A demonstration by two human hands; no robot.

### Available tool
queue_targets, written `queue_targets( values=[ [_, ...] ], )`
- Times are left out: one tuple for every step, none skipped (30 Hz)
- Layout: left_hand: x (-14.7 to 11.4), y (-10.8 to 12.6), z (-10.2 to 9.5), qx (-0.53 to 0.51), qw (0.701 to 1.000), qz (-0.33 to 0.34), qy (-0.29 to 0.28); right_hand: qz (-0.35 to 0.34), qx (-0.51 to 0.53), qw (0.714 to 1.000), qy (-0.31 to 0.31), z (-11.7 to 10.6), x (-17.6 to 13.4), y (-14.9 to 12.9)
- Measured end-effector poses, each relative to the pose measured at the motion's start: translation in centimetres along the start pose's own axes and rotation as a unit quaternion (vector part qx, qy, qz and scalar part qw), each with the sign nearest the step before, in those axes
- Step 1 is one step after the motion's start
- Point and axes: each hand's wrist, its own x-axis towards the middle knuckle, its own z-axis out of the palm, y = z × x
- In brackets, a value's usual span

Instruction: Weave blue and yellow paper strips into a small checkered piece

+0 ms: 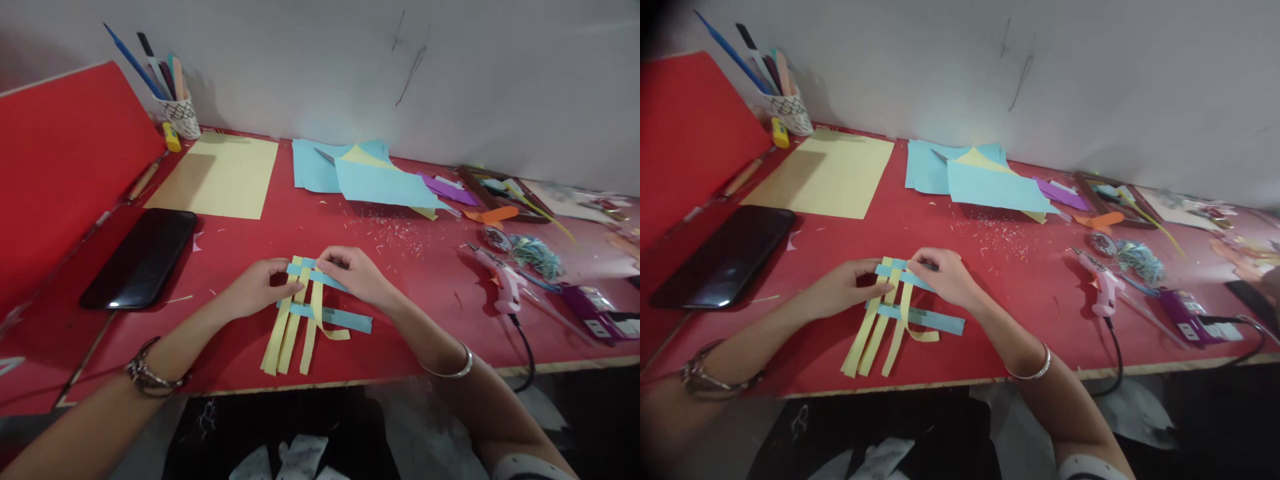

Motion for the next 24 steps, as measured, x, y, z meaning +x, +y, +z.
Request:
queue_targets(
  values=[
    [-0.01, 0.0, -0.03, -0.003, 1.0, 0.001, 0.0, -0.001, 0.004, 1.0, 0.0, 0.0, -0.01, 0.0],
    [-0.02, 0.0, -0.07, -0.006, 1.0, 0.001, -0.001, -0.001, 0.007, 1.0, 0.0, -0.01, -0.02, 0.0],
    [-0.03, -0.01, -0.11, -0.01, 1.0, 0.001, -0.002, -0.001, 0.01, 1.0, 0.0, -0.02, -0.03, 0.0],
    [-0.04, -0.02, -0.14, -0.013, 1.0, 0.001, -0.002, -0.001, 0.013, 1.0, 0.0, -0.03, -0.04, 0.0],
    [-0.05, -0.03, -0.17, -0.017, 1.0, 0.001, -0.001, -0.001, 0.015, 1.0, 0.001, -0.04, -0.05, 0.0],
    [-0.06, -0.05, -0.21, -0.02, 1.0, 0.001, -0.001, -0.002, 0.017, 1.0, 0.002, -0.05, -0.05, 0.0],
    [-0.07, -0.06, -0.24, -0.024, 1.0, 0.001, -0.003, -0.002, 0.019, 1.0, 0.002, -0.05, -0.05, -0.01],
    [-0.07, -0.08, -0.27, -0.028, 1.0, 0.001, -0.003, -0.001, 0.021, 1.0, 0.003, -0.04, -0.05, -0.03],
    [-0.07, -0.1, -0.29, -0.032, 0.999, 0.002, -0.003, -0.001, 0.022, 1.0, 0.004, -0.03, -0.05, -0.06],
    [-0.06, -0.12, -0.31, -0.037, 0.999, 0.002, -0.002, -0.001, 0.023, 1.0, 0.006, -0.01, -0.05, -0.09],
    [-0.05, -0.15, -0.32, -0.042, 0.999, 0.001, -0.001, 0.0, 0.024, 1.0, 0.008, 0.02, -0.05, -0.13],
    [-0.04, -0.17, -0.34, -0.047, 0.999, 0.001, 0.001, 0.0, 0.025, 1.0, 0.01, 0.04, -0.05, -0.16],
    [-0.02, -0.2, -0.35, -0.05, 0.999, 0.002, 0.001, 0.0, 0.026, 1.0, 0.012, 0.05, -0.06, -0.19],
    [0.0, -0.22, -0.36, -0.051, 0.999, 0.002, 0.001, 0.0, 0.028, 1.0, 0.013, 0.06, -0.06, -0.2],
    [0.01, -0.23, -0.36, -0.051, 0.999, 0.002, 0.0, 0.0, 0.03, 0.999, 0.014, 0.06, -0.06, -0.21],
    [0.02, -0.22, -0.37, -0.049, 0.999, 0.001, -0.001, -0.001, 0.031, 0.999, 0.015, 0.06, -0.06, -0.19],
    [0.01, -0.2, -0.37, -0.047, 0.999, -0.001, -0.002, -0.002, 0.032, 0.999, 0.015, 0.05, -0.06, -0.17],
    [0.01, -0.17, -0.36, -0.044, 0.999, -0.003, -0.002, -0.005, 0.031, 0.999, 0.014, 0.04, -0.06, -0.14],
    [0.0, -0.13, -0.35, -0.041, 0.999, -0.005, -0.003, -0.007, 0.029, 0.999, 0.011, 0.03, -0.05, -0.1],
    [-0.01, -0.08, -0.33, -0.039, 0.999, -0.007, -0.003, -0.01, 0.026, 1.0, 0.007, 0.02, -0.04, -0.07],
    [-0.02, -0.03, -0.3, -0.038, 0.999, -0.009, -0.004, -0.012, 0.024, 1.0, 0.004, 0.02, -0.03, -0.04],
    [-0.02, 0.01, -0.27, -0.038, 0.999, -0.011, -0.003, -0.014, 0.022, 1.0, 0.0, 0.03, -0.02, -0.02],
    [-0.02, 0.04, -0.23, -0.04, 0.999, -0.012, 0.0, -0.016, 0.021, 1.0, -0.001, 0.06, -0.01, -0.01],
    [-0.01, 0.06, -0.19, -0.043, 0.999, -0.013, 0.003, -0.016, 0.02, 1.0, 0.001, 0.09, 0.0, -0.01]
  ],
)
